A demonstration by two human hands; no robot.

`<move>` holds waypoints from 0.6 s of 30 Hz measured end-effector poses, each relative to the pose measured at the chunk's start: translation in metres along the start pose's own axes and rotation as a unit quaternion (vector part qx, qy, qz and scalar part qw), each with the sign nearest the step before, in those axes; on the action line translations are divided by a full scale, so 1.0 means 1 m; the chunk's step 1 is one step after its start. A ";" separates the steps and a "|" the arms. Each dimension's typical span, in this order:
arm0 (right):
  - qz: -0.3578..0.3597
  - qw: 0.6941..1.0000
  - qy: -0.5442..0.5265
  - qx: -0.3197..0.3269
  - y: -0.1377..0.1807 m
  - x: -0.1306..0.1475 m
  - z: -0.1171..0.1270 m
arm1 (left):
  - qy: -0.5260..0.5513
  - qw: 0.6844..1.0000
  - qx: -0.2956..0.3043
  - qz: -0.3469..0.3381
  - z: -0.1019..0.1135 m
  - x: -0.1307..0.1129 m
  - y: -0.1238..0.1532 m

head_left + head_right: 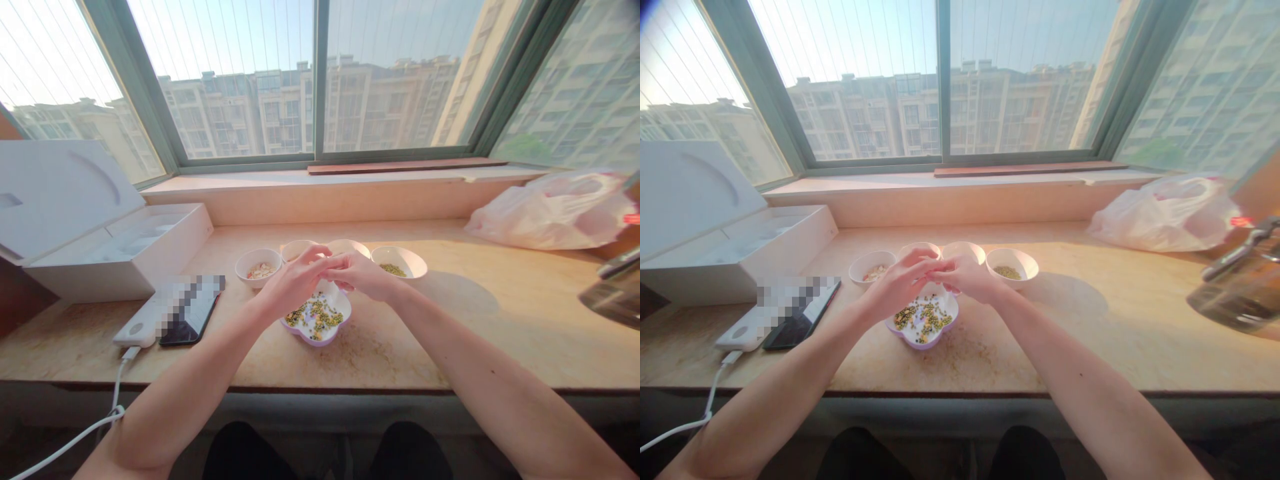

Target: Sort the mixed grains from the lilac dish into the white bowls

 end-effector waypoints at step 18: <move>0.042 0.991 0.020 -0.127 0.009 0.020 0.019 | 0.000 0.954 0.296 0.045 -0.006 -0.013 0.006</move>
Point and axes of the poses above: each hand's wrist, its own y-axis away from the middle knuckle, its own z-axis out of the back of the hand, x = y × z, the point moved 2 cm from there along -y, towards the middle knuckle, and after that the axes turned 12 degrees about y, right-handed, at the moved point
